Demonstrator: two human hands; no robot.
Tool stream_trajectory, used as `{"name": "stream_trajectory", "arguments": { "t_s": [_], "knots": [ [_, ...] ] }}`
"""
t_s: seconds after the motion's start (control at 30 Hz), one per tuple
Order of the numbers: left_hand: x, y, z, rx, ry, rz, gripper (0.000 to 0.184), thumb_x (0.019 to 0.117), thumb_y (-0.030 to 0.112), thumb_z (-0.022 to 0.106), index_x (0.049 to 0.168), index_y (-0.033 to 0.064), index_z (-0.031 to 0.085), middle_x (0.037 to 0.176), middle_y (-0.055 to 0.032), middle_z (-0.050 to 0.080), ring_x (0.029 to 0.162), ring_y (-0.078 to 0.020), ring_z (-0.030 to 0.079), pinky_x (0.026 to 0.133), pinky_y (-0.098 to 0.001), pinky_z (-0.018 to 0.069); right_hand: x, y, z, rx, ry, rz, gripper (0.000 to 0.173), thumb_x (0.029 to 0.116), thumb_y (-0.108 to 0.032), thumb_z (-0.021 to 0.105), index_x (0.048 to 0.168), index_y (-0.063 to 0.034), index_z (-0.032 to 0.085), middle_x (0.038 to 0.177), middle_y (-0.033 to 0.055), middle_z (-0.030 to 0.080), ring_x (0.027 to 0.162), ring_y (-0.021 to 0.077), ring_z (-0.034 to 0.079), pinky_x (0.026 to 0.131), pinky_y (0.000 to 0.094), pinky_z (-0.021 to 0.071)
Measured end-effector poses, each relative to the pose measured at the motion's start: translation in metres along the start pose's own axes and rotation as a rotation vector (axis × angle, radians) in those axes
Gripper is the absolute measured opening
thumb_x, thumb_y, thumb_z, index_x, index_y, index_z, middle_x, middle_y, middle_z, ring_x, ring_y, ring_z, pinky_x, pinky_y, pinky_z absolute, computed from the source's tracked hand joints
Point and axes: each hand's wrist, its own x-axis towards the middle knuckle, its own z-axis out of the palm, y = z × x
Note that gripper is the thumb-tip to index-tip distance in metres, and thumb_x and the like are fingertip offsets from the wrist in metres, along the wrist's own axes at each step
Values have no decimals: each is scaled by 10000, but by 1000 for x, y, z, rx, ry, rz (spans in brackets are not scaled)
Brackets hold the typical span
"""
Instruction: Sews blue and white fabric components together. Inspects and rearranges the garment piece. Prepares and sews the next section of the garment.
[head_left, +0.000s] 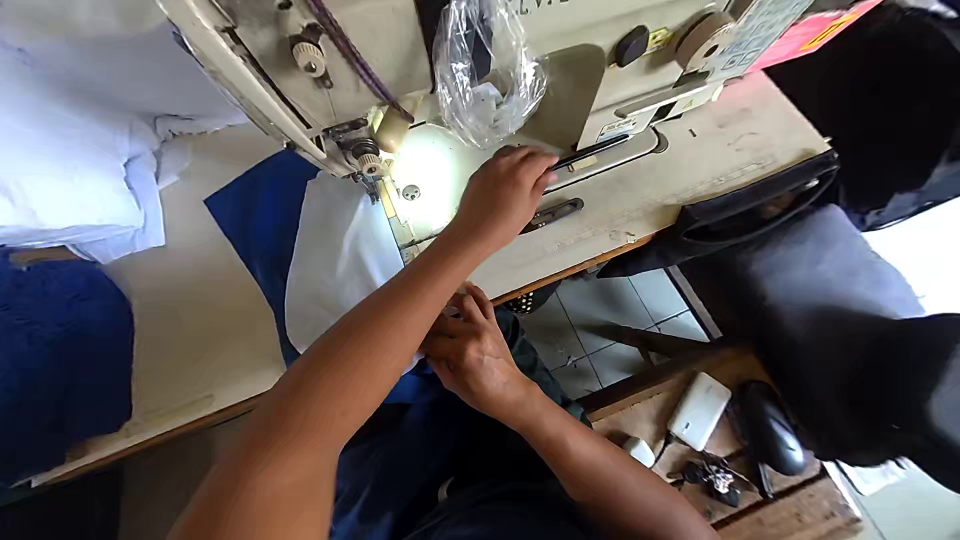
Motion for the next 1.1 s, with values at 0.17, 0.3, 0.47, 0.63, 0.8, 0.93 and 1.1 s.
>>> {"name": "stream_trajectory", "arguments": {
  "t_s": [0.17,0.3,0.47,0.63,0.8,0.93,1.1],
  "knots": [
    [32,-7,27,107,-39,-40,328,1057,95,503,1325,78,690,1243,-184,693,1187,-373,648,1012,-527,505,-1,0,0,5,-8,-19,127,896,-95,696,833,-145,794,937,-3,769,1149,265,659,1162,561,364],
    [-50,7,-33,45,-50,-45,405,1027,-11,493,1400,71,629,1252,-201,622,1095,-310,655,946,-406,556,-1,-1,0,-11,4,-35,199,889,-67,679,952,-183,828,1121,7,771,1221,301,632,1153,592,352],
    [-198,-10,-136,199,33,-244,308,1060,147,539,1328,69,672,1279,-169,642,1044,-237,676,880,-387,581,-3,1,0,9,-27,-41,204,913,-96,677,1012,-191,827,1247,-1,737,1286,314,598,1176,623,312],
    [-255,-35,-146,378,106,-256,271,1058,247,592,1241,127,752,1167,-129,723,1058,-314,671,896,-489,511,-5,3,0,14,-26,-53,198,924,-105,681,1034,-187,824,1259,12,731,1293,323,591,1185,631,285],
    [-252,-38,-136,438,79,-220,255,1062,208,579,1219,124,762,1142,-129,725,1031,-329,663,868,-489,495,-3,1,0,7,-23,-49,191,919,-104,688,1028,-179,826,1256,10,733,1290,321,594,1193,630,273],
    [-245,-36,-136,458,74,-210,254,1067,215,573,1227,142,756,1155,-110,725,1031,-323,660,864,-491,485,-3,2,-1,1,-21,-46,189,923,-103,685,1026,-180,824,1256,13,732,1286,316,595,1190,626,281],
    [-244,-36,-138,478,69,-206,256,1070,227,569,1230,153,755,1147,-108,722,1018,-317,650,866,-490,471,-4,2,-1,7,-28,-48,196,924,-101,681,1033,-180,823,1263,14,729,1293,321,589,1192,629,276]
  ]
}}
